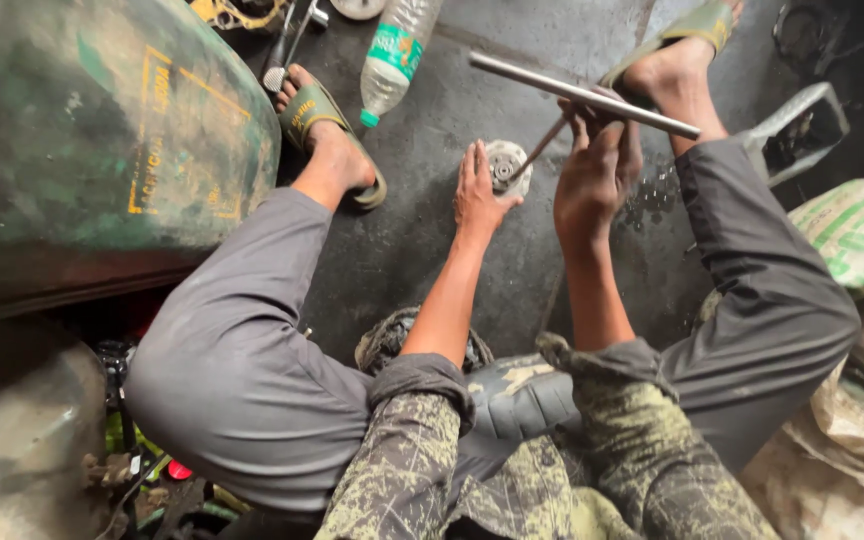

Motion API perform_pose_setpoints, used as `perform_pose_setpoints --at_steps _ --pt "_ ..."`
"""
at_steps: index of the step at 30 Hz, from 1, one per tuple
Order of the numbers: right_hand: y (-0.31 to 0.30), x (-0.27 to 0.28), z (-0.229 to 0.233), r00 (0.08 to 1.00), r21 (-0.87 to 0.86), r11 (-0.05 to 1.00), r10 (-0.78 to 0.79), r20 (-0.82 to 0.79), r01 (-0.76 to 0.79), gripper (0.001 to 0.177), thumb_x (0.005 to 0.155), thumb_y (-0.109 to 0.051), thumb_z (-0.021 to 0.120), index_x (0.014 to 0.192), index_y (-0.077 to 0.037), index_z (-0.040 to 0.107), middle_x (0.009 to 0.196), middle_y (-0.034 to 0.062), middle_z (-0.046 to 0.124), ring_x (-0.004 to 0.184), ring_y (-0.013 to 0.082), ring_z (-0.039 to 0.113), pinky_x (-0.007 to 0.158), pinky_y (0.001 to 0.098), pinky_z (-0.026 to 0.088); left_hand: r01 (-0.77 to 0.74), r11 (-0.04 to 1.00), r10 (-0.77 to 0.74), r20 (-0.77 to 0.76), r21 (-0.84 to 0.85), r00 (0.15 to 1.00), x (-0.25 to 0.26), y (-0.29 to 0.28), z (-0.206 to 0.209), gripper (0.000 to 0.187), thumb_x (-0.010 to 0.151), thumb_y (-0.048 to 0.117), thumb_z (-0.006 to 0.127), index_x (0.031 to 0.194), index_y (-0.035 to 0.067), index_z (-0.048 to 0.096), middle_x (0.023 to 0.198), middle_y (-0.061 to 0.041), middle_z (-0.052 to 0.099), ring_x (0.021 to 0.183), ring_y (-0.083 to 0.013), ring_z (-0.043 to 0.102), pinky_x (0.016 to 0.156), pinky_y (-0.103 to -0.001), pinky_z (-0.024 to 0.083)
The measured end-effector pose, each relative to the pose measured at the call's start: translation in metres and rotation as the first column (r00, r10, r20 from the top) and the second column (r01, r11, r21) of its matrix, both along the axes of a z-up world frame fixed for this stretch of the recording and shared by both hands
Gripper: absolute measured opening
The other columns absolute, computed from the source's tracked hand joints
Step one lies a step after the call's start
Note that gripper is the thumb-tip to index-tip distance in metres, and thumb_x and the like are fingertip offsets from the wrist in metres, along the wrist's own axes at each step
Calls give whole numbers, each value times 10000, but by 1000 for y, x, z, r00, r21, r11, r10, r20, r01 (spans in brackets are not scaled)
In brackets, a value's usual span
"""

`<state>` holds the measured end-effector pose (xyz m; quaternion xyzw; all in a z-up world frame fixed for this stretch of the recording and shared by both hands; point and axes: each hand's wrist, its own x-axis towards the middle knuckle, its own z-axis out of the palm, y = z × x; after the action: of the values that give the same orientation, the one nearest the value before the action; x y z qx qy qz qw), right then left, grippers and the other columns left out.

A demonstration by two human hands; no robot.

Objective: Assembling and tightening the components of a motorcycle clutch assembly using a T-handle wrench and screwdriver.

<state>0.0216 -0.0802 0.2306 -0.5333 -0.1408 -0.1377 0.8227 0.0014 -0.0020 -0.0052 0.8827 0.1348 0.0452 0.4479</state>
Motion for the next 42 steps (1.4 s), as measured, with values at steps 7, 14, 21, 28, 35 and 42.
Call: perform_pose_setpoints --at_steps 7,14,21,28,35,42 --pt "-8 30 -47 991 -7 991 135 -12 -135 392 1176 -346 524 1125 24 643 1014 143 658 894 151 572 855 299 459 -8 1000 8 -20 15 1000 4 -1 5 1310 555 301 991 1586 53 222 1622 -215 317 1488 -407 330 1171 -450 398" --pt "-12 26 -34 997 81 994 77 -18 -76 427 1162 -403 475 1222 9 570 914 127 627 788 201 612 711 312 515 -14 1000 14 9 -3 1000 -5 -5 -6 1303 549 290 988 1583 59 229 1615 -210 328 1486 -405 346 1179 -449 407" --pt "4 -53 -50 992 -489 870 105 66 -59 476 1079 -480 514 1073 -9 584 896 120 615 776 232 624 755 369 513 21 998 -23 21 66 1000 -1 -4 -68 1201 740 246 924 1668 76 182 1691 -196 298 1541 -398 337 1226 -439 389" --pt "12 -58 -112 976 -618 786 113 189 29 414 1053 -397 569 819 -58 607 763 105 593 717 259 628 768 397 480 75 996 -76 -35 -43 996 6 1 -36 1156 769 297 913 1625 92 163 1664 -210 268 1519 -428 260 1188 -494 338" --pt "-24 35 -45 997 -30 998 -54 50 56 629 1045 -645 489 1171 -31 540 988 55 535 880 143 525 799 299 458 -9 998 7 -27 -66 1000 8 2 2 1296 567 282 987 1596 106 219 1633 -185 315 1501 -382 324 1179 -458 393" --pt "-67 78 -37 938 199 943 301 -169 -267 450 1134 -438 442 881 -77 531 678 65 478 562 225 421 597 368 377 -4 1000 3 -44 -19 999 1 1 -4 1318 538 278 995 1594 108 225 1630 -179 329 1494 -372 340 1167 -438 405"
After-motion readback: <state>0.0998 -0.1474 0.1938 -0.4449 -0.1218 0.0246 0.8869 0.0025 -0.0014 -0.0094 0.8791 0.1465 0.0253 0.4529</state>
